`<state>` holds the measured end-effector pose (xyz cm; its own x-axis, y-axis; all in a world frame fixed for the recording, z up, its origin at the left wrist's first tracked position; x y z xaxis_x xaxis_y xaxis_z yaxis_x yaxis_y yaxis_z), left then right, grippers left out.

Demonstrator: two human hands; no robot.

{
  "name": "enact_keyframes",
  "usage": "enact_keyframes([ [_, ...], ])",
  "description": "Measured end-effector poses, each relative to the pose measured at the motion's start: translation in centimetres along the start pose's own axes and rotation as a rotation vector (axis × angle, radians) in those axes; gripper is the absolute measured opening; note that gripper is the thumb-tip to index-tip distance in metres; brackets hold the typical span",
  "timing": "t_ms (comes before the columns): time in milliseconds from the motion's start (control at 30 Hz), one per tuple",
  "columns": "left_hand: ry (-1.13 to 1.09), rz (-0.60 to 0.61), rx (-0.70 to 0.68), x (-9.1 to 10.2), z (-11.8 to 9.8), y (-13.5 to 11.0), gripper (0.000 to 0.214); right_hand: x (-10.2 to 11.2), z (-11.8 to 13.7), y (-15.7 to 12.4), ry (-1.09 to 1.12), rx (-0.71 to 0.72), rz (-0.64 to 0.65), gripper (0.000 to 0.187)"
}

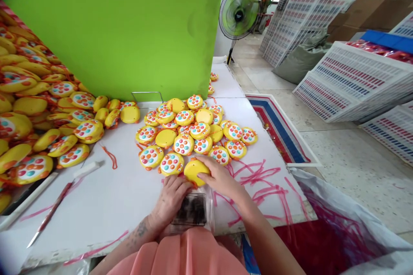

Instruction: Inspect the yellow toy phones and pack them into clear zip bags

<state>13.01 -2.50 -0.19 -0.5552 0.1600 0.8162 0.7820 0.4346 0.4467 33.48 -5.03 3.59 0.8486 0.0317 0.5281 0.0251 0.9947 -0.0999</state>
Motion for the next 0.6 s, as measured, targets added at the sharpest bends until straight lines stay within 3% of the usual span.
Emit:
enact_keyframes([
  [200, 0.002, -0.077, 0.006, 0.9, -0.2, 0.3, 0.011, -3.0, 0.1, 0.4, -0.075, 0.066, 0.118, 0.037],
  [300, -0.052, -0.067, -0.014, 1.2, -0.5, 0.7, 0.012, -3.4, 0.7, 0.1, -0.175, 0.135, 0.014, 0.032],
  [433, -0.154, 0.031, 0.037, 1.6, -0.1, 0.8, 0.01, -1.9, 0.5, -0.8, -0.328, -0.089, -0.232, 0.034],
  [500, -0.196, 0.093, 0.079, 2.0, 0.1, 0.9, 0.009, -1.5, -0.1, -1.5, -0.38, -0.162, -0.241, 0.031],
  [600, -0.275, 0.136, 0.128, 2.7, 0.2, 1.3, 0.007, -2.1, -0.8, -2.2, -0.347, -0.161, -0.19, 0.026],
])
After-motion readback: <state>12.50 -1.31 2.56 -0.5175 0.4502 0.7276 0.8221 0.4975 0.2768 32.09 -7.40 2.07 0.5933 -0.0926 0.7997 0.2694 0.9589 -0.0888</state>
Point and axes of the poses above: each hand's wrist, its own y-axis towards the middle knuckle, its own x-axis out of the back of the hand, z = x × y, the point moved 1 cm from there along y, towards the middle knuckle, and after that the axes turned 10 degrees about -x, right-handed, at the moved point
